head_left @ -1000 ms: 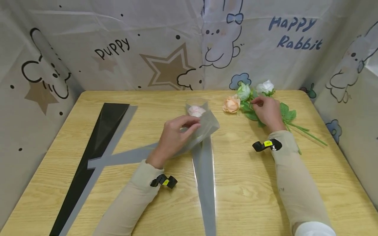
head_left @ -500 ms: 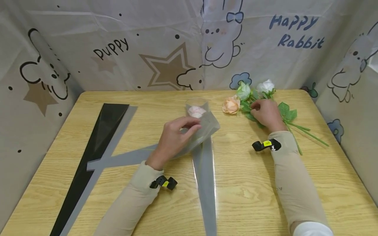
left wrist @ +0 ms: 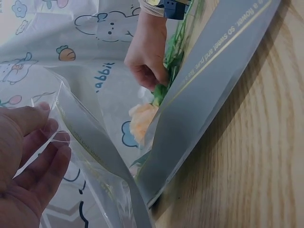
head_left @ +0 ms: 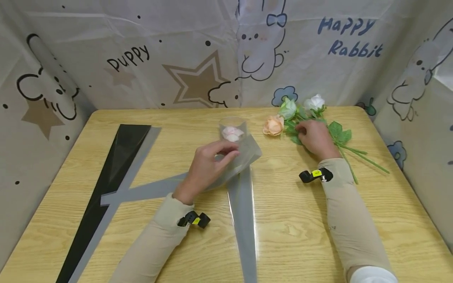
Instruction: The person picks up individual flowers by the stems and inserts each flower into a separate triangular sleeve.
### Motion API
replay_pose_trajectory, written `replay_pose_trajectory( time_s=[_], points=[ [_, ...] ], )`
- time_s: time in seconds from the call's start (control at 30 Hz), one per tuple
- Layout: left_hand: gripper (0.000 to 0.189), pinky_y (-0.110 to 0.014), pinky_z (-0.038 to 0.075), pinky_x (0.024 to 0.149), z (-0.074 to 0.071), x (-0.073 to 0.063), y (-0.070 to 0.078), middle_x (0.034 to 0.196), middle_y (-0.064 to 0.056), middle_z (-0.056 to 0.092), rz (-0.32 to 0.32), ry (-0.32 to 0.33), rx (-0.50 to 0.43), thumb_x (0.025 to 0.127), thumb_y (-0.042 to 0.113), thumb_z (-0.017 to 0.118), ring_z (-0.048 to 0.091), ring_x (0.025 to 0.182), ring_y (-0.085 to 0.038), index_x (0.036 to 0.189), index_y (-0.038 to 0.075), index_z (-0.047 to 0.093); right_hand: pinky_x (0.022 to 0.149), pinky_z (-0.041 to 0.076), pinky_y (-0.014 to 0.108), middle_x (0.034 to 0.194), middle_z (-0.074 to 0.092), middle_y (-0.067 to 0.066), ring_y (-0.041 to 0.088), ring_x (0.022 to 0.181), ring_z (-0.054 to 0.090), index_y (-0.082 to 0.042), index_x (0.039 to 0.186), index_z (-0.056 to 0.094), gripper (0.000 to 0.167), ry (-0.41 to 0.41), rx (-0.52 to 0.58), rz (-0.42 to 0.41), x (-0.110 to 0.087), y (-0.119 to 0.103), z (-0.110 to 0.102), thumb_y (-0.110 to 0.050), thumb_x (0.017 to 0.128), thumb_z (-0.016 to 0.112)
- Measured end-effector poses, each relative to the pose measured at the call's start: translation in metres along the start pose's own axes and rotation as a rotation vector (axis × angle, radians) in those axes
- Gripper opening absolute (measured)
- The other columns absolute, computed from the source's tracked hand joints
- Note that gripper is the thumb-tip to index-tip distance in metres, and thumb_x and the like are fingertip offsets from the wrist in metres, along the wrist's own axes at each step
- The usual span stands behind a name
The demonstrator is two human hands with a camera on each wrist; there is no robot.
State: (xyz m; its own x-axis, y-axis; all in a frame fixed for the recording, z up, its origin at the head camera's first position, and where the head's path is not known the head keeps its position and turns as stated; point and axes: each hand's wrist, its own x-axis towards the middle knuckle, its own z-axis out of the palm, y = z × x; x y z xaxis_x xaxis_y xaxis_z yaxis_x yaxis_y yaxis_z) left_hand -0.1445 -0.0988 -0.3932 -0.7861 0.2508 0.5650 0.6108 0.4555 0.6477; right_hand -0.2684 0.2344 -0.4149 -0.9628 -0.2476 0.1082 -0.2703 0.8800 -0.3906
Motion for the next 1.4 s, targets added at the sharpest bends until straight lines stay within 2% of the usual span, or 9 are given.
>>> replay_pose_trajectory(
  time_s=[0.2,0.53,0.77,0.93,1.03,1.13,1.23,1.33,1.4],
  points=[
    [0.014,-0.039,0.064,0.072,0.0,0.0,-0.001,0.098,-0.01,0.08,0.003,0.001,0.003,0.093,0.012,0.077,0.075,0.084,-0.018,0.105,0.004,0.077,0.096,0.052,0.058,0.116,0.072,0.028,0.046,0.109,0.067,0.004,0.114,0.074,0.025,0.087,-0.011,-0.066,-0.002,-0.001,-0.003,0.002,0.094,0.059],
    [0.014,-0.031,0.064,0.076,0.0,-0.001,0.0,0.099,-0.008,0.08,-0.008,-0.008,0.003,0.094,0.014,0.076,0.076,0.086,-0.017,0.104,0.005,0.077,0.089,0.056,0.057,0.117,0.068,0.028,0.044,0.106,0.067,0.004,0.118,0.072,0.024,0.26,0.038,-0.067,-0.009,-0.008,-0.017,-0.001,0.1,0.056],
    [0.014,-0.029,0.063,0.078,0.0,-0.001,0.001,0.101,-0.008,0.08,-0.02,-0.011,0.009,0.095,0.014,0.076,0.076,0.087,-0.016,0.105,0.006,0.077,0.085,0.057,0.058,0.108,0.068,0.031,0.047,0.097,0.068,0.011,0.114,0.07,0.02,0.453,0.048,-0.162,-0.016,-0.018,-0.037,0.003,0.101,0.057],
    [0.014,-0.03,0.064,0.077,0.001,-0.001,0.002,0.101,-0.008,0.08,-0.012,-0.005,0.0,0.094,0.014,0.076,0.076,0.087,-0.017,0.105,0.005,0.077,0.085,0.058,0.056,0.11,0.07,0.03,0.045,0.098,0.07,0.011,0.115,0.069,0.021,0.533,0.086,-0.132,-0.022,-0.023,-0.048,0.0,0.102,0.057],
    [0.015,-0.033,0.064,0.076,0.001,-0.002,0.002,0.101,-0.009,0.08,-0.013,0.004,-0.01,0.094,0.013,0.077,0.076,0.086,-0.018,0.106,0.005,0.077,0.087,0.056,0.044,0.109,0.07,0.029,0.043,0.098,0.068,0.01,0.114,0.07,0.021,0.604,0.139,-0.1,-0.025,-0.025,-0.054,-0.004,0.102,0.058],
    [0.016,-0.035,0.064,0.076,0.0,-0.002,0.002,0.101,-0.009,0.08,-0.012,0.01,-0.015,0.093,0.013,0.077,0.076,0.086,-0.018,0.106,0.005,0.077,0.089,0.051,0.021,0.107,0.07,0.026,0.031,0.096,0.069,0.008,0.112,0.071,0.021,0.694,0.202,-0.068,-0.027,-0.027,-0.061,-0.008,0.103,0.06],
    [0.016,-0.033,0.064,0.076,0.0,-0.001,0.002,0.101,-0.009,0.08,-0.011,0.009,-0.016,0.094,0.014,0.077,0.076,0.086,-0.018,0.106,0.005,0.077,0.087,0.044,0.003,0.107,0.072,0.023,0.003,0.093,0.064,0.005,0.111,0.073,0.021,0.769,0.261,-0.049,-0.03,-0.03,-0.066,-0.012,0.102,0.063],
    [0.015,-0.031,0.064,0.077,0.0,-0.001,0.002,0.101,-0.009,0.08,-0.012,0.006,-0.013,0.094,0.014,0.076,0.076,0.086,-0.017,0.107,0.005,0.077,0.085,0.045,0.002,0.106,0.072,0.021,-0.017,0.09,0.053,0.004,0.111,0.073,0.021,0.809,0.313,-0.049,-0.032,-0.033,-0.07,-0.012,0.102,0.064],
    [0.016,-0.029,0.064,0.078,0.0,-0.001,0.002,0.101,-0.009,0.08,-0.01,0.005,-0.013,0.094,0.014,0.076,0.076,0.086,-0.017,0.107,0.005,0.077,0.084,0.046,0.003,0.106,0.072,0.02,-0.02,0.088,0.053,0.004,0.111,0.073,0.02,0.824,0.35,-0.053,-0.033,-0.035,-0.072,-0.012,0.101,0.065]
  ],
)
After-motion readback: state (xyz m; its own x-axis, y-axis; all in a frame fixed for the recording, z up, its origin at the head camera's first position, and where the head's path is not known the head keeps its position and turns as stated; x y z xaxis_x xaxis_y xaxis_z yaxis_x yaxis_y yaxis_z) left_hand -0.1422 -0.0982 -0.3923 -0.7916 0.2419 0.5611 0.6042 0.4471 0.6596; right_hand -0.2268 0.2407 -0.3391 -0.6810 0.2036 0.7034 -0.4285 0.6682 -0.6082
